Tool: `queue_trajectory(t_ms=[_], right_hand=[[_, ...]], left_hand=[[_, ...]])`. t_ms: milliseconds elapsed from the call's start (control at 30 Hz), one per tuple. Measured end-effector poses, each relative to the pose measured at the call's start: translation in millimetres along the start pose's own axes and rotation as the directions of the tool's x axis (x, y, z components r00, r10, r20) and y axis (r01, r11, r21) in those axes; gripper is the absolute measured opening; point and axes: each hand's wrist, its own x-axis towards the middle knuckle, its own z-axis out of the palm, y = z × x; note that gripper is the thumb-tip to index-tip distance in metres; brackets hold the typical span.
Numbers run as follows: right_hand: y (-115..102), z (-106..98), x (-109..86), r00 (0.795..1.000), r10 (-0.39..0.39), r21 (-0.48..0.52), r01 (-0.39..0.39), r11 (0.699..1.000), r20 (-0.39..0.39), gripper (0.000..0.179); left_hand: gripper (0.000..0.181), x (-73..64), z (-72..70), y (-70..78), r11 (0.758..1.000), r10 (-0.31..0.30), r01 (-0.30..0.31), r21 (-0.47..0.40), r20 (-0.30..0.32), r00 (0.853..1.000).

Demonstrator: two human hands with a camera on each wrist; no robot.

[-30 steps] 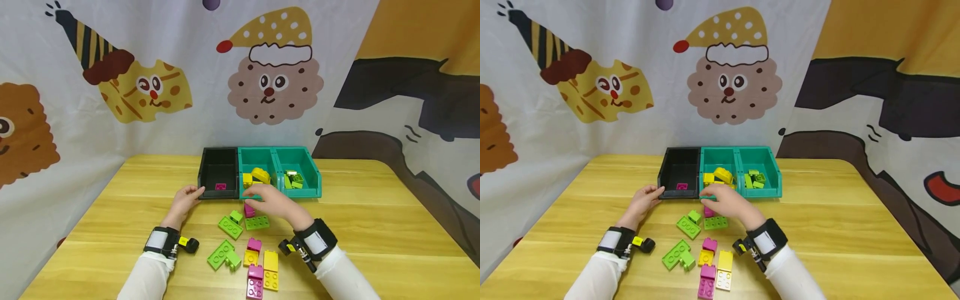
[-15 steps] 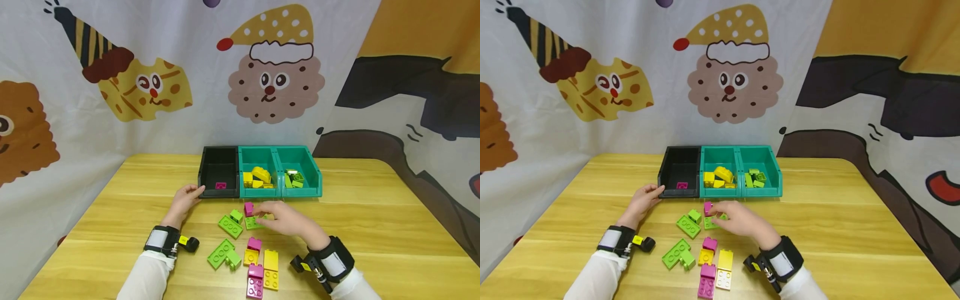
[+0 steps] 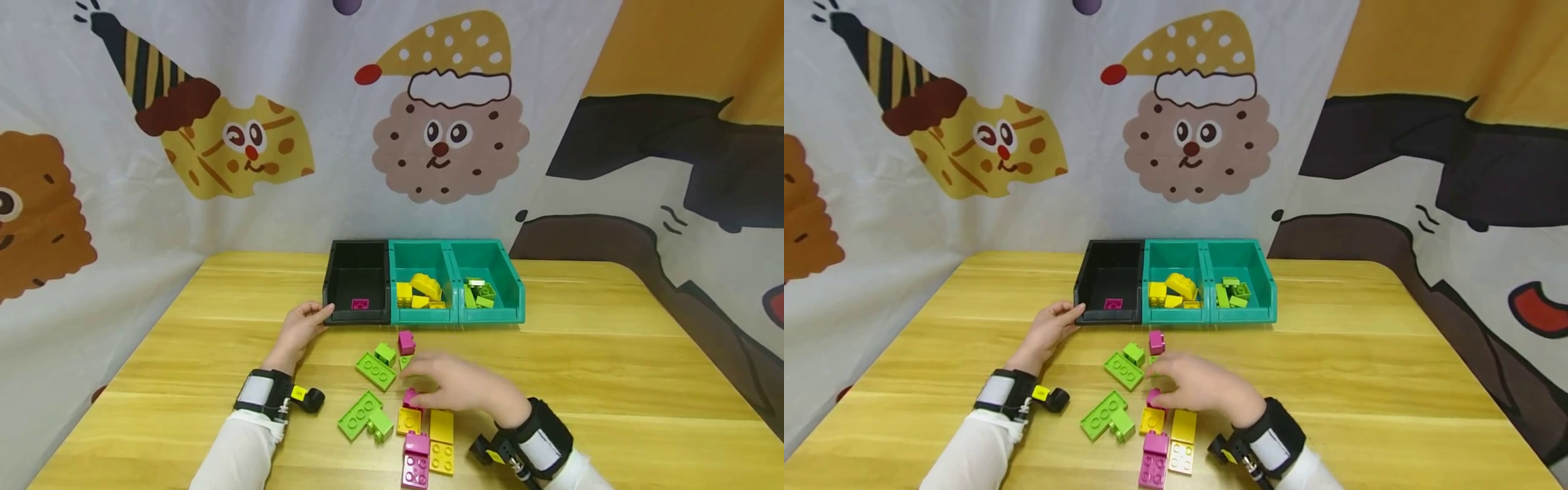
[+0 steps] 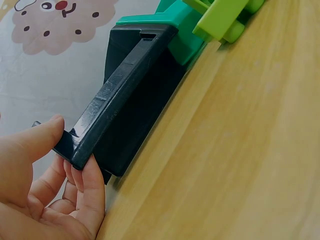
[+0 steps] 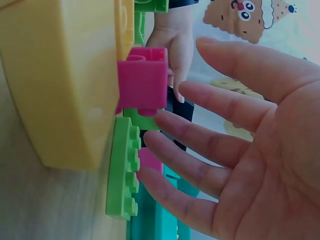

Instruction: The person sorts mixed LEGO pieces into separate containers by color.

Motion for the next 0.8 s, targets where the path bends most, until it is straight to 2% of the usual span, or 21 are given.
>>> queue_trajectory(t_ms=[333, 467, 800], right_hand=[[0.9, 6.6, 4.1, 0.998, -0.003, 0.003, 0.003, 1.0, 0.062, 0.037], [1.4, 9.3, 5.9, 0.996, 0.022, 0.007, -0.022, 1.0, 0.082, 0.035], [1.8, 13.5, 7.6, 0.997, 0.026, -0.026, -0.025, 0.999, 0.067, 0.027]], left_hand=[[0.025, 0.5, 0.6, 0.2, 1.0, 0.001, -0.001, 0.001, -0.001, 1.0], [0.026, 0.6, 0.4, -0.1, 1.0, 0.002, -0.002, 0.003, 0.0, 1.0], [0.027, -0.6, -0.2, -0.2, 1.0, 0.004, -0.004, 0.006, 0.0, 1.0]])
